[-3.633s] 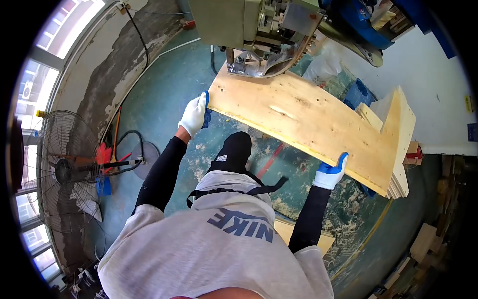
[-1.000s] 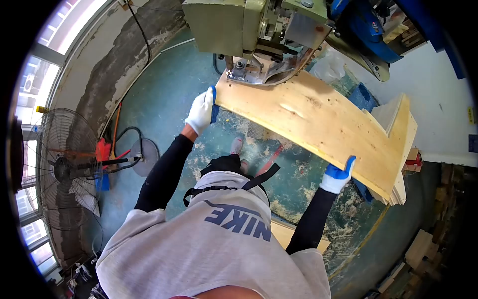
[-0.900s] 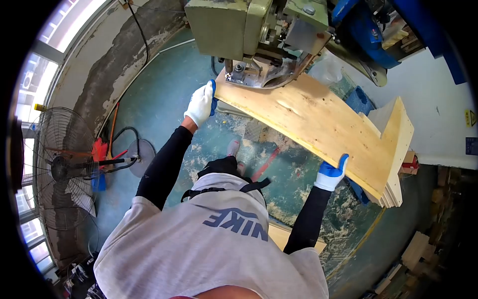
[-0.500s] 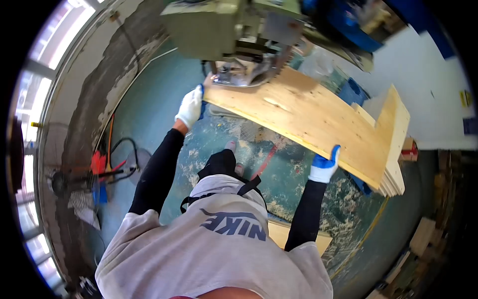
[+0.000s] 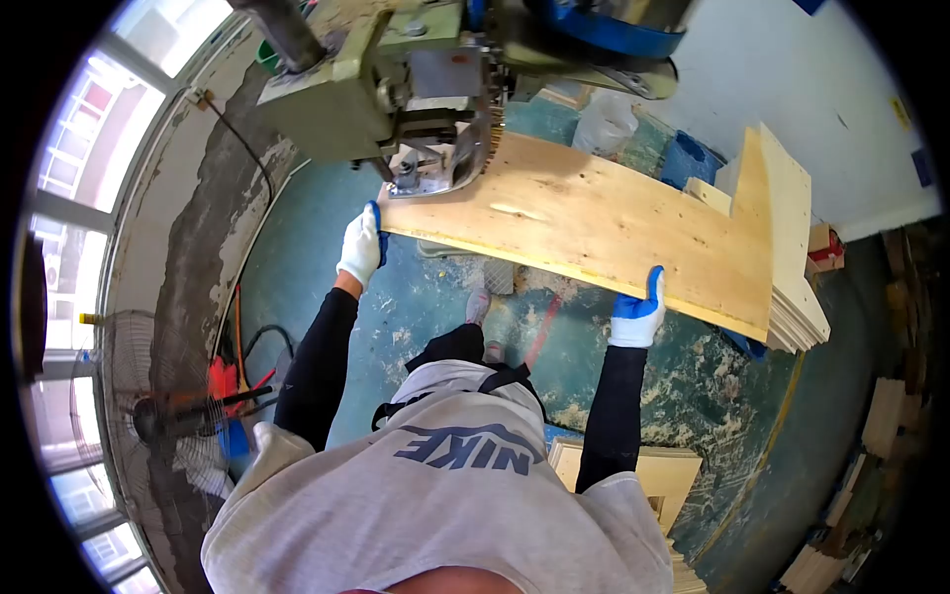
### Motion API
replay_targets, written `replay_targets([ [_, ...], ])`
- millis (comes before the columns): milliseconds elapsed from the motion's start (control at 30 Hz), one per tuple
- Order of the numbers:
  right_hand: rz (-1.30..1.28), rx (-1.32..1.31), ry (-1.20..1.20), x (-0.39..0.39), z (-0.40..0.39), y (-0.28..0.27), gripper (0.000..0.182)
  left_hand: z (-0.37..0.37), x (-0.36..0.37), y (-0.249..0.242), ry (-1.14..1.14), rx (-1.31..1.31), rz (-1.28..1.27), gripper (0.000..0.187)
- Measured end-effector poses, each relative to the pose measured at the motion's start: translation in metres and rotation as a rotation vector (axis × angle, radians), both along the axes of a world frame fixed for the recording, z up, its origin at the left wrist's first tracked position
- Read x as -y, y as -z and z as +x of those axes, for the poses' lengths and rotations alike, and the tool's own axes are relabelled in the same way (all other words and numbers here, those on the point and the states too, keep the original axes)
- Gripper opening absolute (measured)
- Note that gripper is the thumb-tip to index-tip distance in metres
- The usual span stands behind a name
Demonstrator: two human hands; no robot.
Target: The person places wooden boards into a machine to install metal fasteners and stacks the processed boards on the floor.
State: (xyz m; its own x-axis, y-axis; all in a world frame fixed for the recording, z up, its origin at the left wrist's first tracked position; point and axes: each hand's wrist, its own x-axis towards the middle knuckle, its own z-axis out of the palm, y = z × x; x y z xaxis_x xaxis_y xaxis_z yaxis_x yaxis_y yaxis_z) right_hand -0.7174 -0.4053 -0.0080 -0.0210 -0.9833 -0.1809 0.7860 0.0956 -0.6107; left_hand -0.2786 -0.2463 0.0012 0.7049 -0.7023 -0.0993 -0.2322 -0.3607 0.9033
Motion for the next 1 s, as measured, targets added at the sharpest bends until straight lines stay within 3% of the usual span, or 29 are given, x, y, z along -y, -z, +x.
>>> replay_targets([
  [33, 0.023, 0.034, -0.022, 0.000, 0.000, -0.002, 0.039, 0.003, -0.001, 0.001, 0.031, 0.144, 0.003, 0.055],
  [100, 0.047, 0.031, -0.057, 0.000, -0.001, -0.003, 0.038, -0.001, -0.004, -0.004, 0.039, 0.178, -0.030, 0.054],
  [233, 0.034, 0.017, -0.031, 0.001, -0.003, -0.002, 0.036, -0.007, -0.004, -0.034, 0.009, -0.100, 0.094, 0.054],
  [267, 0.026, 0.022, -0.040, 0.001, -0.003, -0.002, 0.036, 0.001, -0.002, -0.013, 0.030, 0.026, 0.038, 0.053],
  [367, 0.025, -0.031, -0.051, -0.003, -0.002, -0.002, 0.040, -0.008, -0.015, -0.036, 0.076, 0.127, -0.002, 0.050],
  [400, 0.000, -0.049, -0.080, -0.006, -0.003, -0.006, 0.041, -0.009, -0.026, -0.026, 0.094, 0.069, -0.076, 0.048],
  [433, -0.021, -0.070, -0.105, -0.011, -0.005, -0.009, 0.042, -0.019, -0.045, -0.050, 0.085, -0.186, -0.007, 0.046],
  [567, 0.091, -0.110, -0.140, -0.083, 0.011, -0.009, 0.047, 0.002, -0.167, -0.021, 0.212, -0.577, -0.034, 0.036],
  [600, 0.052, -0.296, -0.167, -0.106, 0.014, 0.009, 0.048, 0.005, -0.190, -0.036, 0.047, -0.646, -0.151, 0.037],
  [633, 0.162, -0.054, -0.214, -0.128, 0.036, -0.002, 0.048, 0.027, -0.204, -0.022, 0.039, -0.661, -0.295, 0.041],
  [667, 0.183, -0.066, -0.167, -0.147, 0.055, 0.007, 0.048, 0.038, -0.209, -0.037, -0.058, -0.739, -0.340, 0.045],
  [700, 0.172, -0.175, -0.084, -0.167, 0.084, 0.004, 0.045, 0.051, -0.214, -0.046, -0.060, -0.668, -0.311, 0.045],
  [767, -0.330, -1.126, -0.083, -0.194, 0.110, 0.034, 0.039, 0.096, -0.226, -0.026, -0.142, -0.479, -0.277, 0.043],
  [800, -0.266, -0.969, -0.110, -0.199, 0.124, 0.037, 0.036, 0.120, -0.229, -0.020, -0.114, -0.397, -0.260, 0.042],
  [867, -0.001, -0.312, -0.164, -0.197, 0.159, 0.022, 0.031, 0.145, -0.224, -0.026, -0.097, -0.286, -0.260, 0.040],
  [900, 0.086, -0.166, -0.167, -0.200, 0.171, 0.012, 0.032, 0.155, -0.220, -0.028, -0.108, -0.273, -0.271, 0.039],
  [1000, -0.001, -0.259, -0.151, -0.211, 0.182, 0.009, 0.032, 0.171, -0.209, -0.042, -0.036, -0.241, -0.243, 0.038],
])
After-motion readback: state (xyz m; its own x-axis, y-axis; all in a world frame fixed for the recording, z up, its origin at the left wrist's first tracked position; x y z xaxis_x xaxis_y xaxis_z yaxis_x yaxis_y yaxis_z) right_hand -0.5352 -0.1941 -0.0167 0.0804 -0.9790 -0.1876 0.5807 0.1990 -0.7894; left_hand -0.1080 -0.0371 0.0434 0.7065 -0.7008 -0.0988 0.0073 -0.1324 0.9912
